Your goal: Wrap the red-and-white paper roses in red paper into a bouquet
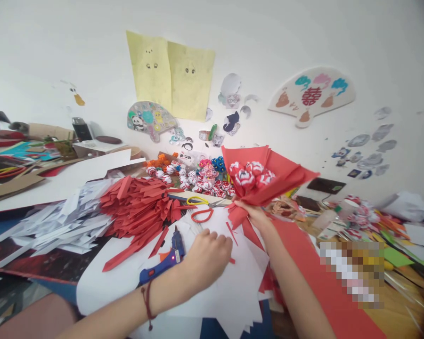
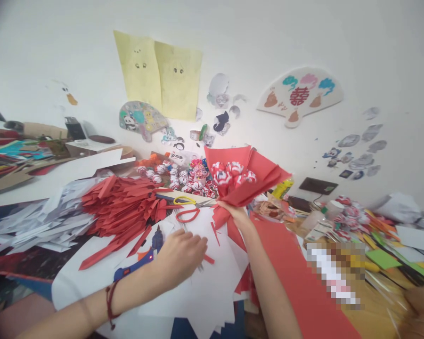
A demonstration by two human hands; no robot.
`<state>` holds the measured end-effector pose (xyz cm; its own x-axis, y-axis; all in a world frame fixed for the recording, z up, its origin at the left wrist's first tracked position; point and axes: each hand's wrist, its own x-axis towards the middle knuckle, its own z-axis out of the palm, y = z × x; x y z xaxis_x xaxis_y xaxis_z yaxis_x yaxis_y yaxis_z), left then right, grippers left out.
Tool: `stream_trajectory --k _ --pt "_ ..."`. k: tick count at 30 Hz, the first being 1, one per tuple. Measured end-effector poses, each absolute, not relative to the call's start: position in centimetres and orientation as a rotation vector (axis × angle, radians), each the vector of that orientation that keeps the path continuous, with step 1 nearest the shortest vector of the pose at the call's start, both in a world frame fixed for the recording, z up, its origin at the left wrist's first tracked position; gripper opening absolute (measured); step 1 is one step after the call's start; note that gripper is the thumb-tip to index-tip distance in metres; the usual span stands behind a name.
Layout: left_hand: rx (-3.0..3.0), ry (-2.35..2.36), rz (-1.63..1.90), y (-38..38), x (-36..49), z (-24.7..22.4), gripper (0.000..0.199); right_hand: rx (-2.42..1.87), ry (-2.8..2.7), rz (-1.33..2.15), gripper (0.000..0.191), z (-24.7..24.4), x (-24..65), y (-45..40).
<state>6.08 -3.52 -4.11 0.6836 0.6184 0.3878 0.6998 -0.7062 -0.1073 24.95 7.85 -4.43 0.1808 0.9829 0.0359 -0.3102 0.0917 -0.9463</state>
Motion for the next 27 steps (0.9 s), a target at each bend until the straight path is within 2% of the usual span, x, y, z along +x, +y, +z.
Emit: stream_trajectory --k 3,7,11,14,21,27 --pt "-2.617 -1.324 -0.612 -1.2 6.1 -2.4 0.013 -1.005 -0.863 1.126 0.037 -3.8 24.2 8.6" --pt "-2.632 -1.587 -0.875 1.0 5.9 -2.0 0.022 -0.993 -0.775 1.025 0.035 -2.3 22.7 9.0" --pt "-2.956 -1.912 -1.410 2.5 6.3 -3.8 0.031 -0.993 -0.663 1.027 0.032 -1.1 21.4 9.0" --pt "-3.063 -1.922 -1.701 3.2 7.1 -5.1 0.031 -0.983 -0.586 1.031 0.030 -0.5 21.0 9.2" --pt "-2.780 -1.800 -2.246 3.5 8.4 -5.7 0.027 -0.969 -0.517 1.077 0.030 0.1 20.9 9.5" --pt "-2.904 -1.767 -2.360 3.2 8.5 -4.8 0.051 -0.977 -0.522 1.127 0.031 0.2 20.4 9.1"
